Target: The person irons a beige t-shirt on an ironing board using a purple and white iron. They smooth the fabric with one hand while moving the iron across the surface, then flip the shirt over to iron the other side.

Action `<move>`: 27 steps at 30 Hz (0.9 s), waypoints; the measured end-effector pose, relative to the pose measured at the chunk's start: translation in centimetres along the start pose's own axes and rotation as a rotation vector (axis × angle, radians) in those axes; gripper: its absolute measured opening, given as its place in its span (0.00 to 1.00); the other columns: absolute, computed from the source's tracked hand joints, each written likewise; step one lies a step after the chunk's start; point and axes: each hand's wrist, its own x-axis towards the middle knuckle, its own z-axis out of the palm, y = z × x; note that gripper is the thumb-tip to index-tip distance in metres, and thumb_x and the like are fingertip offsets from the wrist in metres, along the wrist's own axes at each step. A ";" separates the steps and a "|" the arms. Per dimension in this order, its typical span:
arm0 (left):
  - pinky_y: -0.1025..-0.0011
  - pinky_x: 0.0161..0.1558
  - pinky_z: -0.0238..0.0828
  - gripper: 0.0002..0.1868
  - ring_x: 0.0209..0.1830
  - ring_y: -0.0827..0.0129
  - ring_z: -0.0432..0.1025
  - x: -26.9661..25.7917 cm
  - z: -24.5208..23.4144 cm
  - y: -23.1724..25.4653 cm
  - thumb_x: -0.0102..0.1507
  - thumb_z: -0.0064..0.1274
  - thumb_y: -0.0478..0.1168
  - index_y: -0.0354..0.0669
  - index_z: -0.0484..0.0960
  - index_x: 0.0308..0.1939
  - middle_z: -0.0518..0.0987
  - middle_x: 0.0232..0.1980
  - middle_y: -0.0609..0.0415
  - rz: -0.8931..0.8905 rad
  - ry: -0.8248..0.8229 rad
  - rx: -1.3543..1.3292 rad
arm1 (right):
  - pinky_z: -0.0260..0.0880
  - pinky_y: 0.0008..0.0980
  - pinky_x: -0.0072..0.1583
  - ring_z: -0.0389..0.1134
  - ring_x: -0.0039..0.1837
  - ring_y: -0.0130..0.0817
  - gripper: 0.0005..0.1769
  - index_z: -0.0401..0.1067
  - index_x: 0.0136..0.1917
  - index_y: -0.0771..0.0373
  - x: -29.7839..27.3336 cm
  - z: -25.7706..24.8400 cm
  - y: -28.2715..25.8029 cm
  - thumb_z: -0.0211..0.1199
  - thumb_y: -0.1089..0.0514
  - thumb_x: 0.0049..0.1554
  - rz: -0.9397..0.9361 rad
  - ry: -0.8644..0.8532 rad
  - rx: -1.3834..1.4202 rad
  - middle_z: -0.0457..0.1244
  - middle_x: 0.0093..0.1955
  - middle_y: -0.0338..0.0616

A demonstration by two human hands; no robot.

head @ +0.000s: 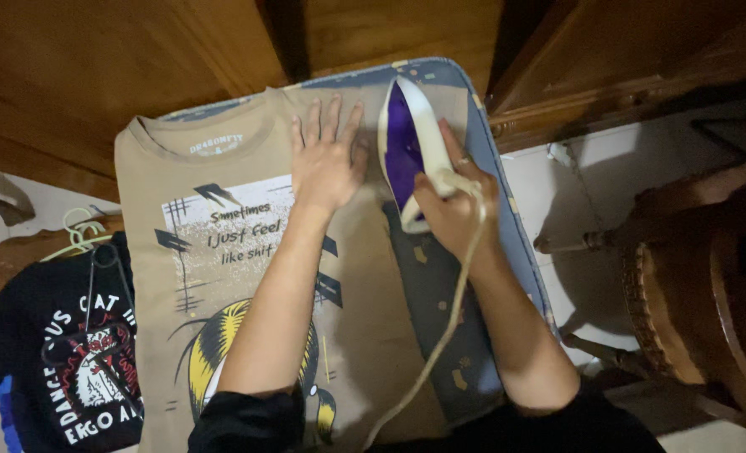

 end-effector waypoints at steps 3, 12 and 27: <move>0.40 0.75 0.31 0.34 0.81 0.43 0.45 0.2 0.1 -0.1 0.66 0.45 0.52 0.53 0.64 0.76 0.57 0.80 0.45 0.000 -0.009 -0.001 | 0.77 0.31 0.47 0.75 0.47 0.35 0.35 0.63 0.76 0.70 0.1 -0.1 0.5 0.64 0.65 0.56 -0.153 0.050 -0.033 0.71 0.52 0.59; 0.39 0.75 0.33 0.34 0.81 0.44 0.45 0.0 -0.2 0.0 0.66 0.44 0.52 0.54 0.63 0.77 0.58 0.81 0.44 0.013 0.001 0.009 | 0.75 0.33 0.38 0.74 0.38 0.35 0.38 0.62 0.75 0.69 0.5 -1.0 0.3 0.65 0.63 0.52 0.213 -0.007 0.036 0.72 0.41 0.56; 0.41 0.76 0.29 0.34 0.82 0.45 0.44 0.0 0.0 0.0 0.67 0.41 0.53 0.56 0.62 0.78 0.55 0.82 0.46 -0.012 -0.035 0.029 | 0.75 0.35 0.50 0.76 0.50 0.39 0.37 0.64 0.74 0.75 0.1 -2.6 1.6 0.63 0.61 0.52 0.201 0.089 0.058 0.72 0.50 0.61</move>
